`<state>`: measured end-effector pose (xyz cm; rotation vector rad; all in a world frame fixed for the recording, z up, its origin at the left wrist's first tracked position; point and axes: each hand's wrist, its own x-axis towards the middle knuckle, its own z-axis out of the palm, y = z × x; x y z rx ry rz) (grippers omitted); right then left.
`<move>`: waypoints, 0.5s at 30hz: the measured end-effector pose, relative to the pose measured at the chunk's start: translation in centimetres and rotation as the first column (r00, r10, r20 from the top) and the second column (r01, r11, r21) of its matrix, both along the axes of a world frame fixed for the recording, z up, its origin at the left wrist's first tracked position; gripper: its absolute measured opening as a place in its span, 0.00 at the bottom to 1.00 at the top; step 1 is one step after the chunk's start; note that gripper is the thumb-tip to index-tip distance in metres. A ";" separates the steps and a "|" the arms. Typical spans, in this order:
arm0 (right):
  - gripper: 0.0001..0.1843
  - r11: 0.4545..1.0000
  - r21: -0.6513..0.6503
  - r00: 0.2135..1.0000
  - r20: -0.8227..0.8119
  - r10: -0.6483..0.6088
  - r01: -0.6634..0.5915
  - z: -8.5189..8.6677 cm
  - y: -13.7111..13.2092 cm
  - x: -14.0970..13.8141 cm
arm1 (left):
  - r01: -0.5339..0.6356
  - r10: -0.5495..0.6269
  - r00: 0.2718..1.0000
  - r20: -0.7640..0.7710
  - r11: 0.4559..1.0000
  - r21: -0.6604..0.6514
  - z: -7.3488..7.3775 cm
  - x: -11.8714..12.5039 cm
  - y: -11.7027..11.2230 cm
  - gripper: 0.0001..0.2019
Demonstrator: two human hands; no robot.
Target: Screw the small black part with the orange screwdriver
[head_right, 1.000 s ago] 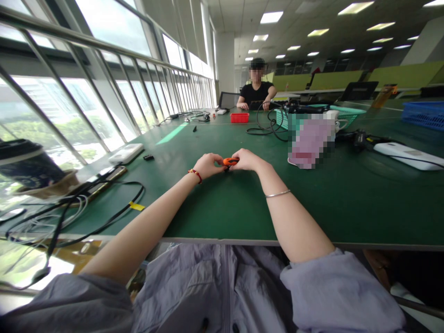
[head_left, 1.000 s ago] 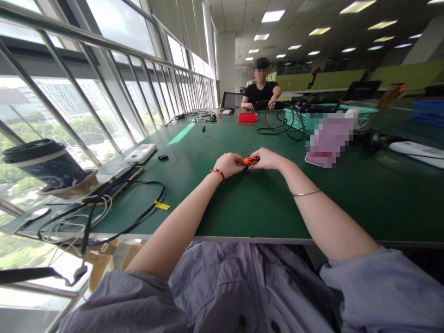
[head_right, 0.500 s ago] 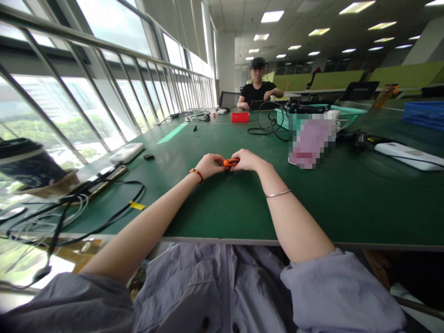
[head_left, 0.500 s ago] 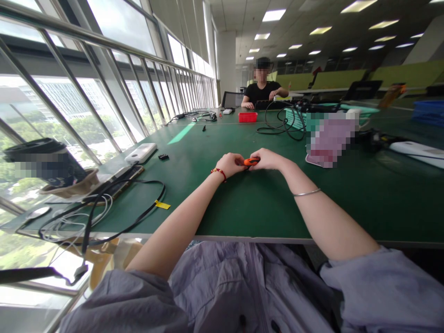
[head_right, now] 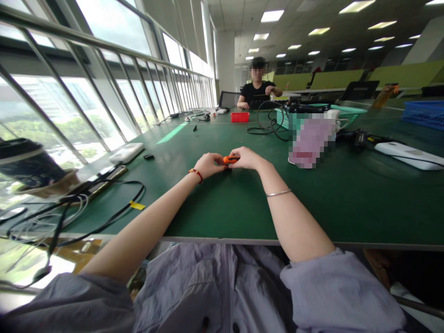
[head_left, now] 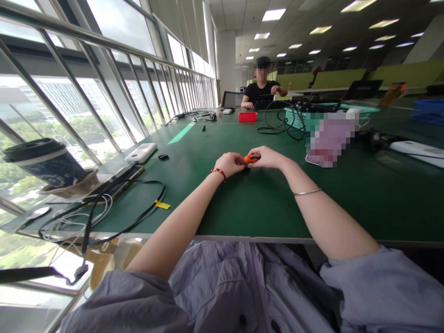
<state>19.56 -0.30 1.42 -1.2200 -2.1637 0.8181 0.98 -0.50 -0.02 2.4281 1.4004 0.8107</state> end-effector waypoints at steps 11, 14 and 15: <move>0.20 0.986 0.157 0.996 0.058 -0.062 0.052 0.0 0.4 0.3 | -0.002 0.000 1.000 0.029 0.996 0.085 0.0 0.0 0.0 0.11; 0.20 0.987 0.155 0.999 0.021 -0.041 0.037 0.0 0.4 0.4 | -0.004 -0.001 0.999 0.047 0.994 0.113 0.1 -0.1 0.1 0.09; 0.21 0.988 0.154 0.999 -0.004 -0.032 0.032 0.1 0.3 0.4 | -0.006 -0.001 0.998 0.058 0.993 0.117 0.2 -0.1 0.1 0.09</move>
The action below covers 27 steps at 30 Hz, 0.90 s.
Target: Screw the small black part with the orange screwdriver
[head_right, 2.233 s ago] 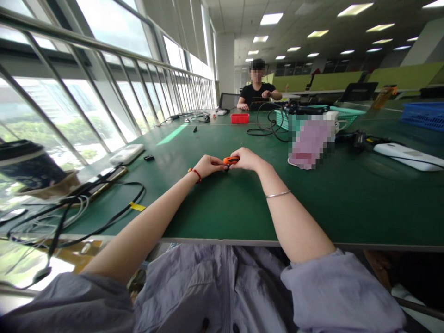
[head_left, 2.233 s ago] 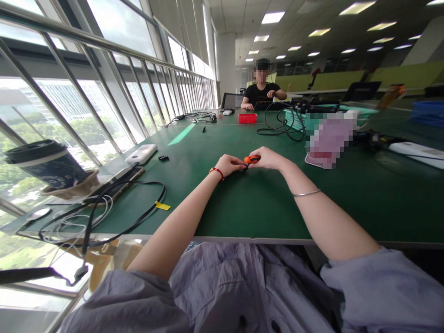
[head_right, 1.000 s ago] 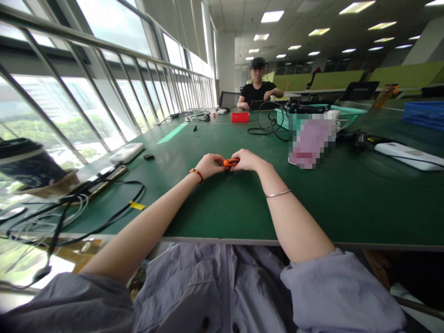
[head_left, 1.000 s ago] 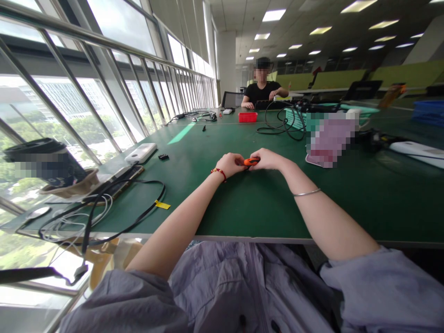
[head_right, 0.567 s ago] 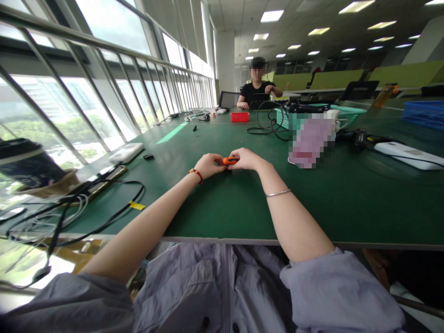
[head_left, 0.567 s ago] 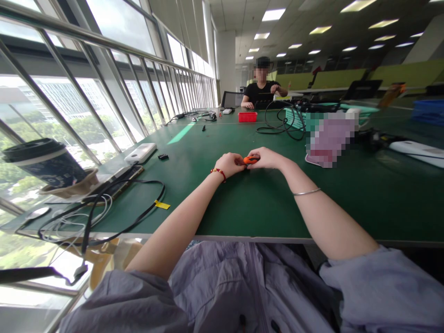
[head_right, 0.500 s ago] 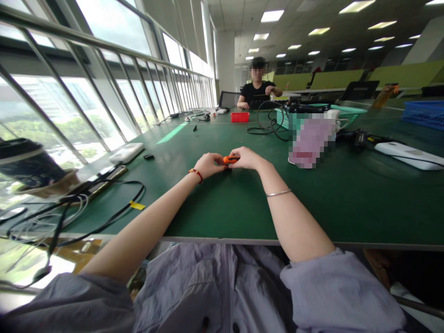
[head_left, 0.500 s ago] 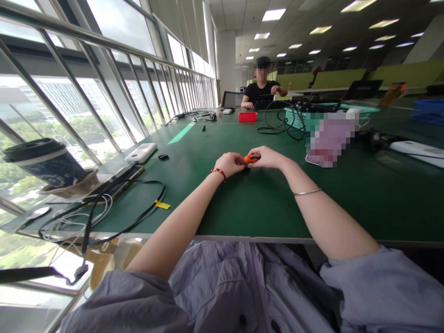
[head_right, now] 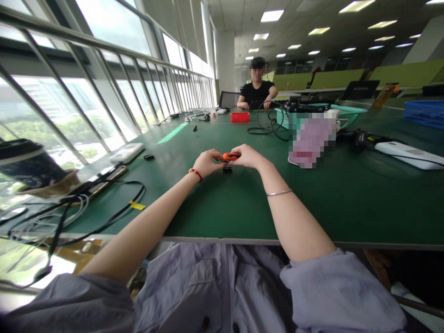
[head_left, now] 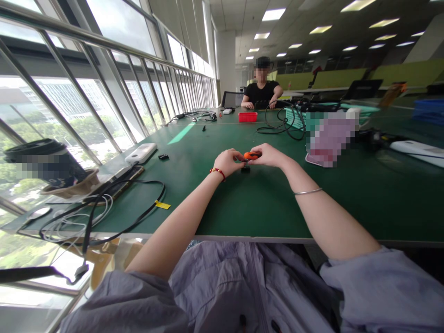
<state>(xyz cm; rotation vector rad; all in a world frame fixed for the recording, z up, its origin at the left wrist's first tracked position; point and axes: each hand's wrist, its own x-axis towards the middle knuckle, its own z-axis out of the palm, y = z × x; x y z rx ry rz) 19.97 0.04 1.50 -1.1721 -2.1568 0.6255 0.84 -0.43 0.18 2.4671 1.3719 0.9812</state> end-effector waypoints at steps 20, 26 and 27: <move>0.21 0.950 0.127 0.957 -0.090 -0.275 0.285 -0.8 0.7 1.6 | -0.129 0.070 0.899 -0.433 0.986 -0.108 1.9 -1.1 -0.8 0.11; 0.21 0.948 0.121 0.956 -0.049 -0.290 0.294 -0.9 0.7 1.7 | -0.614 0.468 0.739 -0.485 0.764 -0.198 4.4 -5.9 -1.3 0.13; 0.21 0.948 0.124 0.956 -0.043 -0.291 0.294 -0.9 0.7 1.7 | -0.672 0.527 0.700 -0.481 0.714 -0.195 4.7 -6.7 -1.3 0.13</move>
